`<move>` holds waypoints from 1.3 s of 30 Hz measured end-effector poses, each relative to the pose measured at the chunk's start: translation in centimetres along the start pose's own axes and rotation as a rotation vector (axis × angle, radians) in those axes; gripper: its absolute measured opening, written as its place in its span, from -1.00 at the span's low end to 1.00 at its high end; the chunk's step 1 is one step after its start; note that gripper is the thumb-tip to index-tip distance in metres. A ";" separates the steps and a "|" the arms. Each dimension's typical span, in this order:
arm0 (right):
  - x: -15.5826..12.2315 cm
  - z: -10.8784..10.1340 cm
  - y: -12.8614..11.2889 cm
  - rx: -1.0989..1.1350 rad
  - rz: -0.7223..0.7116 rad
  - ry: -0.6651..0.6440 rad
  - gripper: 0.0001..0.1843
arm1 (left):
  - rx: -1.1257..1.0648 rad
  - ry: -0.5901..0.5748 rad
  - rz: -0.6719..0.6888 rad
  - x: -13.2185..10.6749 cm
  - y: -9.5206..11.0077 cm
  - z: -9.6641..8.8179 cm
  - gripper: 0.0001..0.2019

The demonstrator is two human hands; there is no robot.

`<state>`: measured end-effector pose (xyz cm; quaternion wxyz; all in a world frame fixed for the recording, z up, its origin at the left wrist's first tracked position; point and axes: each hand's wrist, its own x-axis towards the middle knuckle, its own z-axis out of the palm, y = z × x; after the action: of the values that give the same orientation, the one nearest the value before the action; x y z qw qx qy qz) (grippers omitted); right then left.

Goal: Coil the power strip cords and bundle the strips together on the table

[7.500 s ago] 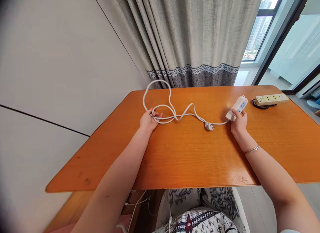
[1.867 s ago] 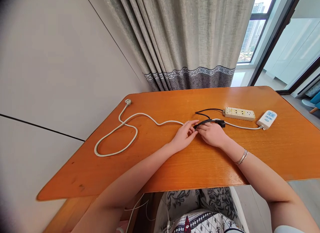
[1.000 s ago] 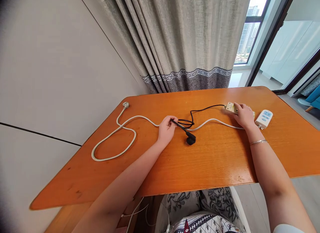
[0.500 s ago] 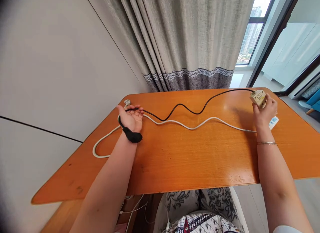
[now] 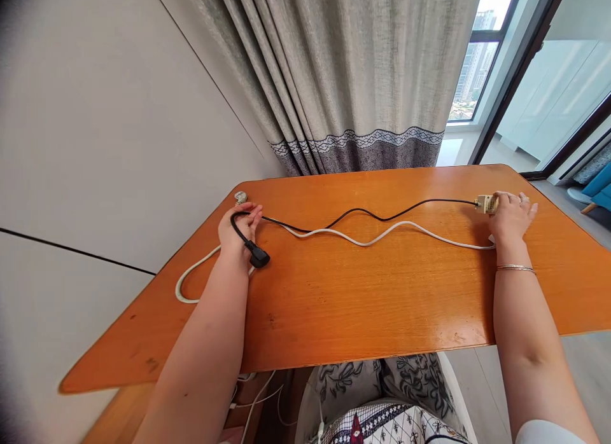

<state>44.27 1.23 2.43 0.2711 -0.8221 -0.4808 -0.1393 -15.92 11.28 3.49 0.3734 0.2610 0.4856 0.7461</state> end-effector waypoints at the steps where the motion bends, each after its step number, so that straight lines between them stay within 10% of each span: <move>1: 0.0 0.2 0.2 -0.010 -0.002 -0.021 -0.55 | -0.012 -0.008 -0.043 0.0 0.0 -0.2 -0.73; 13: 0.6 0.2 0.8 -0.103 0.117 -0.166 -0.58 | -0.046 -0.122 -0.287 -0.6 2.9 -1.5 -0.81; 22: -2.3 1.5 -7.6 0.377 -0.473 -0.025 -0.57 | 0.210 -0.151 -0.274 -1.4 2.8 -0.4 -0.78; 29: -9.4 -0.1 -15.7 0.432 -0.928 -0.264 -0.40 | 0.615 0.090 0.534 -2.0 2.1 0.1 -0.78; 33: -10.7 -0.4 -19.1 0.282 -1.061 -0.375 -0.15 | 0.887 -0.384 0.902 -5.4 1.7 1.6 -0.75; 36: -10.2 0.0 -22.1 0.171 -1.077 -0.462 0.07 | 1.162 -0.906 0.940 -8.5 0.2 3.0 -0.46; 39: -9.3 0.6 -24.9 0.064 -1.080 -0.580 0.20 | 1.344 -1.128 0.851 -10.3 -1.9 3.8 -0.33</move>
<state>18.03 4.65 5.21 0.0449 -0.4583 -0.8875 -0.0133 -6.46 5.41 2.99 0.0235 0.8922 0.4248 0.1514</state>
